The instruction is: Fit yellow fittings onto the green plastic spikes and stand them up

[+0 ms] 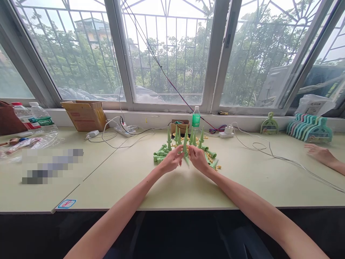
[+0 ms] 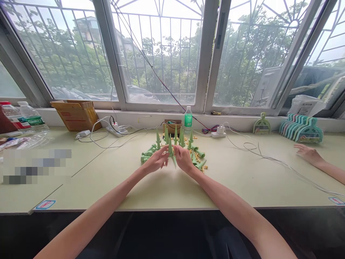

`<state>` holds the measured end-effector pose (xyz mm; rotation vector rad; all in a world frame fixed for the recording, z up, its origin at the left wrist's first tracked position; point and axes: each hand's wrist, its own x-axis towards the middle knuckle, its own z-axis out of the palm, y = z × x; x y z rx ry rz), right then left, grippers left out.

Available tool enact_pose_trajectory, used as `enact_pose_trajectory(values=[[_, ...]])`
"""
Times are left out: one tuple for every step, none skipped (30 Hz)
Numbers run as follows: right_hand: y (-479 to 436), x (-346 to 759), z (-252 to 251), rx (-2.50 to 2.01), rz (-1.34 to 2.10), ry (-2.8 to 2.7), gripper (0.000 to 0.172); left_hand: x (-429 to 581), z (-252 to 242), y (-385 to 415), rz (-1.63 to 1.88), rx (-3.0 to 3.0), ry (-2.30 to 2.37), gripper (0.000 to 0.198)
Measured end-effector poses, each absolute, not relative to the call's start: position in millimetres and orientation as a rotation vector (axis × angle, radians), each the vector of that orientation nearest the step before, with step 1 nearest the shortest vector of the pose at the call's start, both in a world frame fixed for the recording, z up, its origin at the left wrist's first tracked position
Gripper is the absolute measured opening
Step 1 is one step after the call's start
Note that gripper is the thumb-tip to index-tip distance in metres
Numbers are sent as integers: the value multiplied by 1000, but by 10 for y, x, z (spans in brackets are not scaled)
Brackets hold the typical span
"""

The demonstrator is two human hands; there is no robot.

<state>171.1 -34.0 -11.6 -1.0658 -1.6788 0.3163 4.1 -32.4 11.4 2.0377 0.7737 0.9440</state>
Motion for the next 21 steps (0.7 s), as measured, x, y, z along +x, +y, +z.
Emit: enact_pose_trajectory(values=[[-339,1712,-114,-1071,308,-1677,47,40,118,-326,959,2060,773,43],[-338,1713,-112,-1077,300,-1675,48,38,119,-325,980,2083,774,42],[-337,1715,-110,-1082,296,-1675,49,35,118,-322,1005,2106,778,40],[-337,1715,-108,-1087,296,-1674,49,32,113,-316,1032,2132,784,39],[-336,1715,-107,-1091,301,-1674,50,29,106,-306,1057,2160,791,37],[-336,1714,-107,-1094,308,-1672,50,27,96,-295,1075,2191,799,35],[-335,1713,-108,-1096,314,-1670,50,25,85,-283,1089,2220,809,34],[-334,1711,-110,-1095,320,-1666,50,25,75,-271,1100,2248,820,32],[-332,1708,-113,-1092,326,-1662,50,27,66,-262,1115,2272,831,31],[-331,1705,-117,-1087,329,-1658,49,29,59,-256,1130,2292,843,31],[-330,1701,-120,-1085,331,-1657,49,33,54,-252,1146,2303,860,30],[-329,1697,-121,-1085,329,-1655,48,38,51,-251,1162,2305,881,30],[-328,1694,-122,-1088,324,-1654,48,44,50,-252,1177,2298,907,29],[-328,1691,-120,-1092,317,-1653,47,49,50,-253,1193,2278,937,30],[-328,1689,-117,-1095,309,-1650,47,54,51,-253,1205,2245,968,31],[-330,1688,-112,-1095,301,-1646,47,59,53,-252,1210,2199,994,34],[-331,1688,-106,-1093,294,-1641,46,63,55,-250,1204,2142,1012,38],[-334,1688,-100,-1090,286,-1634,46,67,59,-248,1186,2074,1017,41],[-336,1690,-96,-1088,277,-1630,46,71,64,-245,1163,2000,1012,43],[-339,1691,-92,-1089,269,-1629,45,75,72,-243,1138,1924,995,44],[-341,1692,-91,-1090,263,-1632,45,79,83,-244,1111,1852,969,44]])
